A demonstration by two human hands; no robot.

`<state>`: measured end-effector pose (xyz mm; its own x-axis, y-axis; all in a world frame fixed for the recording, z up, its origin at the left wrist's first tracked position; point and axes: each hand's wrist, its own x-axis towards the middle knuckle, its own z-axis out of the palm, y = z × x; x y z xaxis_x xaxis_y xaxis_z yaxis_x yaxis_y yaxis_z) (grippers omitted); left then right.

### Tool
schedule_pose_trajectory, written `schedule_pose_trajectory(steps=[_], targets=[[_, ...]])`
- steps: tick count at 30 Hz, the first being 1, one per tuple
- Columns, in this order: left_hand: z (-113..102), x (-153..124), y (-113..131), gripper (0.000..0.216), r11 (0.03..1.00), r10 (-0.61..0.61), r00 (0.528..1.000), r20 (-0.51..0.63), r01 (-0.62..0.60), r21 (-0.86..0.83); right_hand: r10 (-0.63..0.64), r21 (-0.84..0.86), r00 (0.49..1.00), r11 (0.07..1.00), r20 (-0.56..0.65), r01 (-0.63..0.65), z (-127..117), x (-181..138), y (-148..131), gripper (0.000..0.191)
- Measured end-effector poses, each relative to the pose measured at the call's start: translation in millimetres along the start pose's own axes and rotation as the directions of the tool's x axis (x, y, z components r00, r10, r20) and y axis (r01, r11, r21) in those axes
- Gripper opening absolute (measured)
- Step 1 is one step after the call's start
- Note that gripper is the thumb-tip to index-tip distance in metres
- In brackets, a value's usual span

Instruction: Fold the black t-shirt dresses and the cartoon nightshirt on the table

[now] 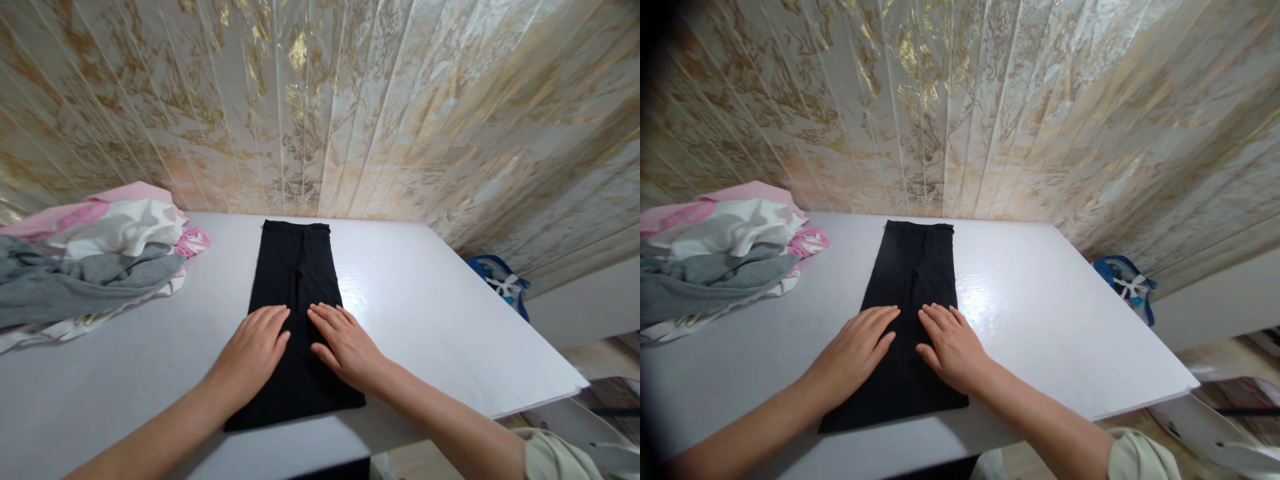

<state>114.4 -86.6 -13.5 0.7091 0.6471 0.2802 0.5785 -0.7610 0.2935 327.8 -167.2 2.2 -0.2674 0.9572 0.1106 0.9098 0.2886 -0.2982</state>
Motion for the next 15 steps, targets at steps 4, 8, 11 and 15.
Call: schedule_pose_trajectory(steps=[4,8,11,15], targets=[[-1.2,33.6,-11.6,0.039,0.995,0.005,0.997,0.081,0.004,-0.102,-0.018,0.028,0.999,0.999,-0.04,0.019,-3.1,29.3,6.5,0.041],[-2.6,40.2,-15.9,0.043,0.989,0.027,0.991,0.13,-0.008,-0.145,-0.052,0.006,0.998,0.999,-0.027,0.052,1.9,40.4,14.0,0.04],[-5.9,50.6,-22.9,0.039,0.983,0.026,0.994,0.108,-0.006,-0.184,-0.056,0.029,0.998,0.998,-0.023,0.056,-4.5,50.2,22.7,0.036],[3.7,82.4,-40.3,0.043,0.998,-0.033,0.999,0.005,0.033,-0.056,0.025,-0.006,0.996,1.0,-0.082,-0.025,-8.1,79.8,35.9,0.04]])
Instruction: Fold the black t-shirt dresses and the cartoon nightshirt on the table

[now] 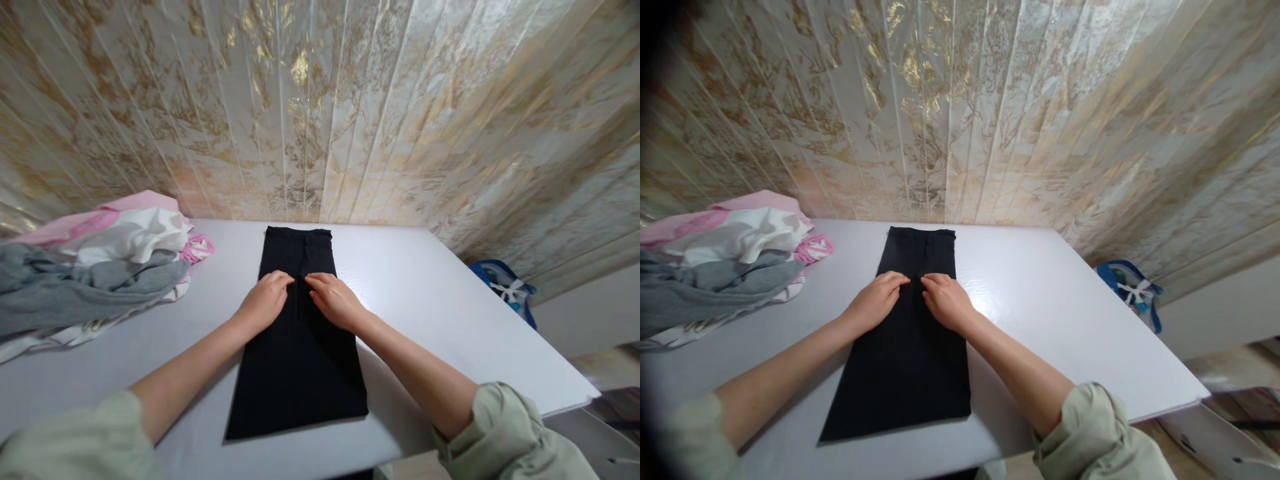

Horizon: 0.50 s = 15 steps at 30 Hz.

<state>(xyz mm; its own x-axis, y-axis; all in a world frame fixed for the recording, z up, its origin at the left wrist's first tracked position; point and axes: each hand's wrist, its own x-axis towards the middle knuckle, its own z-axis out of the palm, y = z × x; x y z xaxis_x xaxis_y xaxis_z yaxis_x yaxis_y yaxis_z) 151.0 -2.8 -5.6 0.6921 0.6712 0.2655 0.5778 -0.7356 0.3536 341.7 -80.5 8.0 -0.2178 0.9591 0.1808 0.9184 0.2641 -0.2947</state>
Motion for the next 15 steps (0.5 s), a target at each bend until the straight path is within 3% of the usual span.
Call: schedule_pose_trajectory(steps=[3,7,11,15], targets=[[17.1,14.6,-7.8,0.048,0.996,-0.033,0.999,-0.007,0.033,0.085,0.044,-0.067,0.999,0.997,0.017,-0.043,16.8,15.6,4.7,0.047],[31.5,11.6,-7.5,0.053,0.986,-0.055,0.998,0.024,0.05,0.159,0.039,-0.124,0.999,0.992,0.016,-0.037,37.9,15.0,6.0,0.057],[26.9,16.5,-10.0,0.054,0.971,-0.1,0.993,0.06,0.084,0.225,0.039,-0.104,0.999,0.994,0.025,-0.036,35.7,16.6,12.3,0.058],[20.3,41.7,-22.9,0.057,0.949,-0.192,0.981,0.03,0.178,0.261,0.216,-0.114,0.976,0.969,-0.038,-0.219,30.2,35.6,27.4,0.058]])
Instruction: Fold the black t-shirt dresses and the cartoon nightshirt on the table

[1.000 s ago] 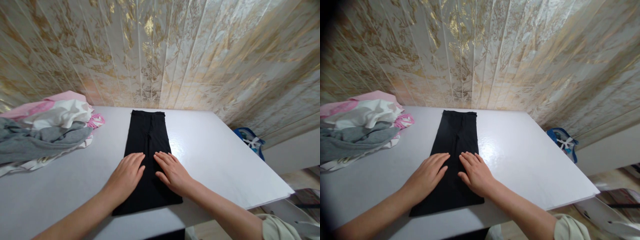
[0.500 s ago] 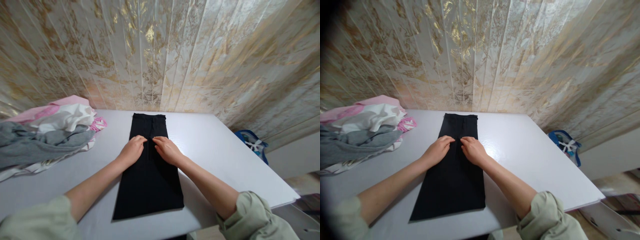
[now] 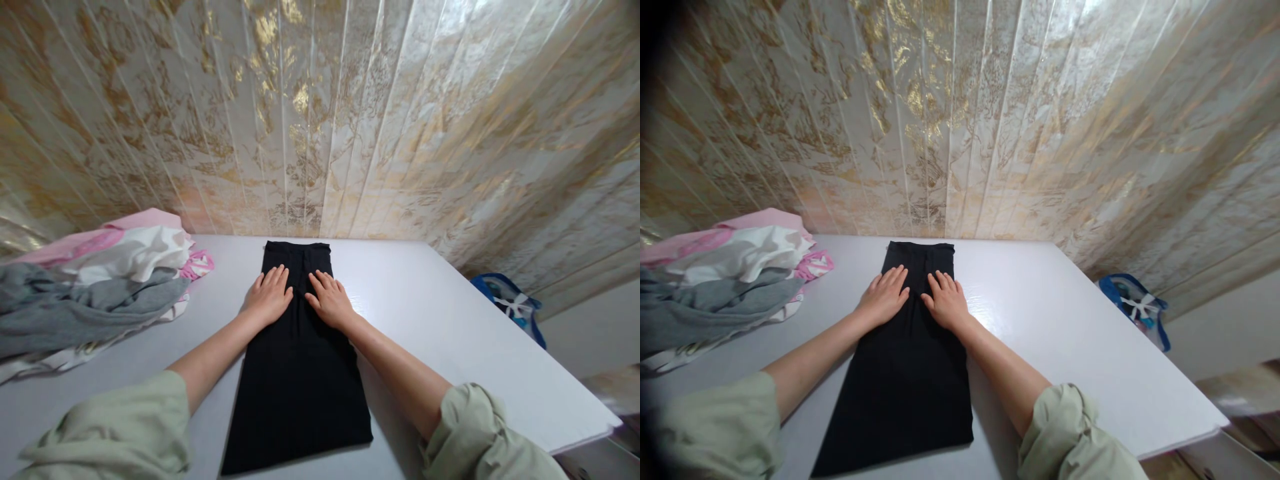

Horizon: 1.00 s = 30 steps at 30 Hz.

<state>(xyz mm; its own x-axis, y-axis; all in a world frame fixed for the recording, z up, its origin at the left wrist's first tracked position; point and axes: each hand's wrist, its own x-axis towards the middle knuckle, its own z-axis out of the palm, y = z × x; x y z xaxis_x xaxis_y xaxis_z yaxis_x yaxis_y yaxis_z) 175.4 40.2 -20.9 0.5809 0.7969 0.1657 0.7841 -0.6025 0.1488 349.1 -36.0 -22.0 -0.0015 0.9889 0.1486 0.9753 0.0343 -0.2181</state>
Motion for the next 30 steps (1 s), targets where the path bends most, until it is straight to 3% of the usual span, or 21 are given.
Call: schedule_pose_trajectory(steps=[2,8,14,30], targets=[[1.0,15.2,-4.1,0.057,0.999,-0.036,0.999,0.012,0.036,0.014,0.057,-0.024,0.998,0.998,-0.004,-0.057,2.2,14.6,5.2,0.059],[8.5,51.9,-14.2,0.06,0.997,-0.063,0.998,0.031,0.062,0.04,0.063,-0.051,0.998,0.997,0.012,-0.062,11.1,55.5,17.0,0.06],[13.4,77.2,-23.8,0.06,0.992,-0.102,0.994,0.045,0.098,0.073,0.101,-0.054,0.995,0.993,-0.008,-0.101,16.4,78.5,24.9,0.059],[15.4,82.7,-26.5,0.061,0.991,-0.104,0.994,0.036,0.101,0.093,0.085,-0.047,0.996,0.995,-0.037,-0.087,19.5,85.2,28.4,0.058]])
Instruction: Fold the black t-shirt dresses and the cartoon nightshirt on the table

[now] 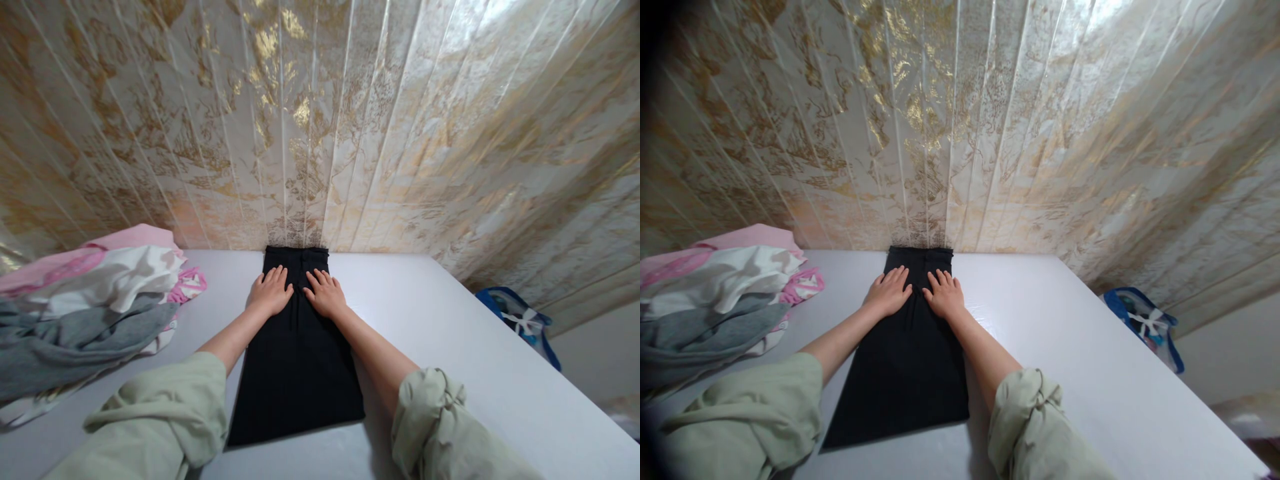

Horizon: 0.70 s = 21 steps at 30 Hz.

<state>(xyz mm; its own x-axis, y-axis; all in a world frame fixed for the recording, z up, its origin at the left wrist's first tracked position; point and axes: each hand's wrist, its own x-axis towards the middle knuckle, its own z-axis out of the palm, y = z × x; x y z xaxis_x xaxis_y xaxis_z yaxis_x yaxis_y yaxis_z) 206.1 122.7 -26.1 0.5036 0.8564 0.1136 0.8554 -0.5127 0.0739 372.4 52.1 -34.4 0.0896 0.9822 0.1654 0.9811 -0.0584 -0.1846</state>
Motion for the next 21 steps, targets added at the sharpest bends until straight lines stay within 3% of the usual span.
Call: schedule_pose_trajectory(steps=[6,15,19,21], targets=[[1.5,-0.1,-0.8,0.061,1.0,0.003,1.0,-0.011,-0.003,-0.007,0.042,0.053,0.997,0.998,0.071,-0.046,-9.5,5.8,-1.2,0.055],[3.4,2.6,-1.2,0.059,0.999,-0.009,1.0,0.007,0.01,-0.045,-0.054,0.045,0.999,0.997,-0.005,0.054,6.2,-0.8,-24.0,0.057],[-16.7,7.2,-1.9,0.057,0.995,-0.031,0.999,0.027,0.033,-0.095,-0.025,0.145,0.998,0.989,0.053,0.017,-11.7,2.8,-20.5,0.055],[-33.3,-1.5,-1.2,0.057,0.992,-0.035,0.999,-0.015,0.033,-0.119,-0.022,0.214,1.0,0.977,0.008,0.02,-29.5,-3.2,-15.7,0.053]])
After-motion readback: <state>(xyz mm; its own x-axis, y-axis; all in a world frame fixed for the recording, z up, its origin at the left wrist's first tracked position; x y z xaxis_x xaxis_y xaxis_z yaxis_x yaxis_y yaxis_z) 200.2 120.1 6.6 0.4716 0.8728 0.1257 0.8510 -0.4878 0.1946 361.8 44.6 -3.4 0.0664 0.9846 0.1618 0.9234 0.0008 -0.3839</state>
